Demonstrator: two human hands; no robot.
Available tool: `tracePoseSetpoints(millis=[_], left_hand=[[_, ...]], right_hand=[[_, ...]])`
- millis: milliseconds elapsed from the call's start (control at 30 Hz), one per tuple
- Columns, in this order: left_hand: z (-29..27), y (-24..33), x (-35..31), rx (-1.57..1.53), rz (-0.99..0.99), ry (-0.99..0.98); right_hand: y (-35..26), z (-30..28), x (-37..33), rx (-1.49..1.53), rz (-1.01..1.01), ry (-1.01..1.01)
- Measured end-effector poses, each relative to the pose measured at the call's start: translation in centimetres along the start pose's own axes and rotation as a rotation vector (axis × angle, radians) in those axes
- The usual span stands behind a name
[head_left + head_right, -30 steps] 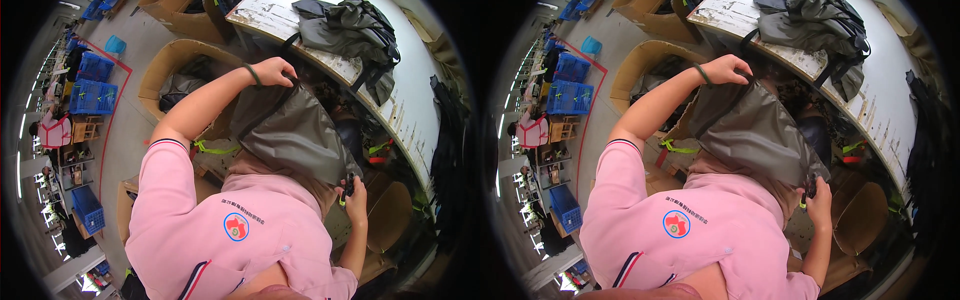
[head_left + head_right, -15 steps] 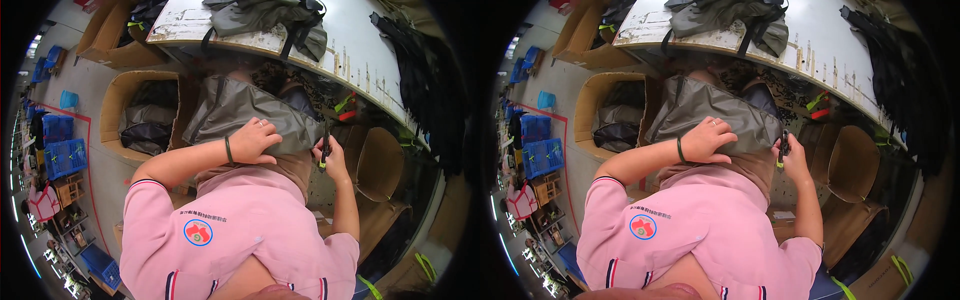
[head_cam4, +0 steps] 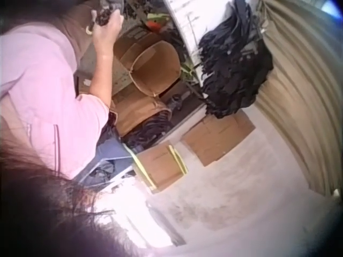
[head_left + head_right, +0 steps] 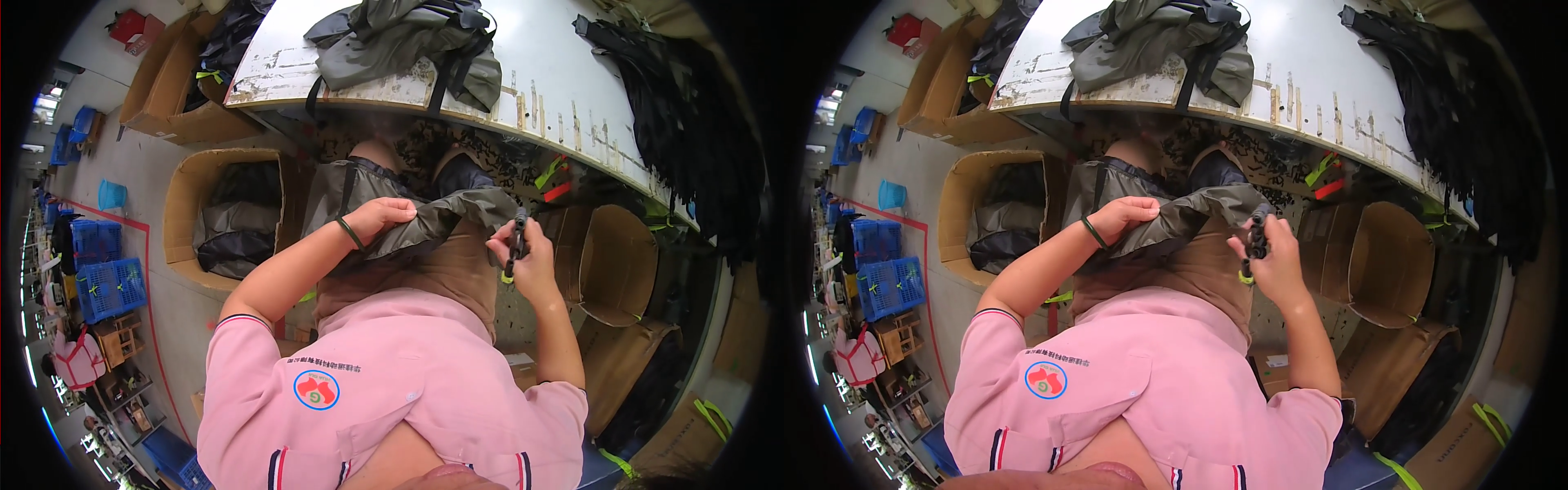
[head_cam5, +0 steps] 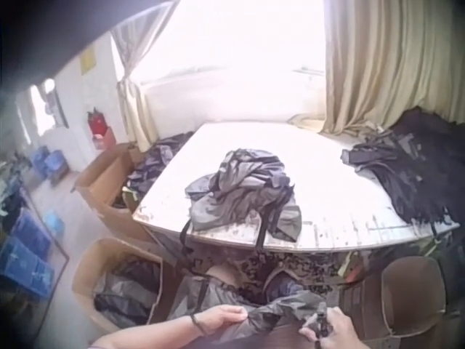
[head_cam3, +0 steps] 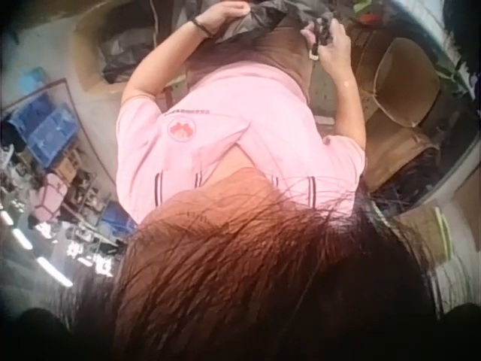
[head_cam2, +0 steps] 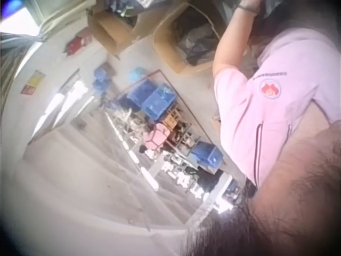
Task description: Trimming excess material or loose threads from olive-green fabric bags using scissors.
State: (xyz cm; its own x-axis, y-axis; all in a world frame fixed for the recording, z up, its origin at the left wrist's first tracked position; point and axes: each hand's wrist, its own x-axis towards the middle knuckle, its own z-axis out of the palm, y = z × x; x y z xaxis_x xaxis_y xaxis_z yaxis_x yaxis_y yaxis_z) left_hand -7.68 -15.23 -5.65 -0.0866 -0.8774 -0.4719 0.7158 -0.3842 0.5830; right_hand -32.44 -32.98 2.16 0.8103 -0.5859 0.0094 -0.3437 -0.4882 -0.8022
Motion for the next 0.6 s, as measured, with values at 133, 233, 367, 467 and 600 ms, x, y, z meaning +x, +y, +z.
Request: tracePoseSetpoints(millis=[133, 233, 367, 467, 600], left_hand=[[0.4, 0.2, 0.1, -0.053, -0.012, -0.018], [0.3, 0.3, 0.1, -0.074, -0.007, -0.043], [-0.7, 0.7, -0.4, 0.024, 0.062, 0.056], [0.6, 2.1, -2.5, 0.324, 0.17, 0.1], [-4.2, 4.7, -7.9, 0.851, 0.157, -0.018]], right_hand=[[-1.0, 3.5, 0.5, 0.093, -0.156, -0.123], [0.2, 5.8, 1.7, -0.004, -0.12, -0.129], [-0.7, 5.6, 2.9, 0.207, -0.026, -0.172], [-1.0, 4.9, 3.3, 0.394, 0.12, -0.259], [-2.1, 3.7, 5.8, 0.475, 0.149, -0.322]])
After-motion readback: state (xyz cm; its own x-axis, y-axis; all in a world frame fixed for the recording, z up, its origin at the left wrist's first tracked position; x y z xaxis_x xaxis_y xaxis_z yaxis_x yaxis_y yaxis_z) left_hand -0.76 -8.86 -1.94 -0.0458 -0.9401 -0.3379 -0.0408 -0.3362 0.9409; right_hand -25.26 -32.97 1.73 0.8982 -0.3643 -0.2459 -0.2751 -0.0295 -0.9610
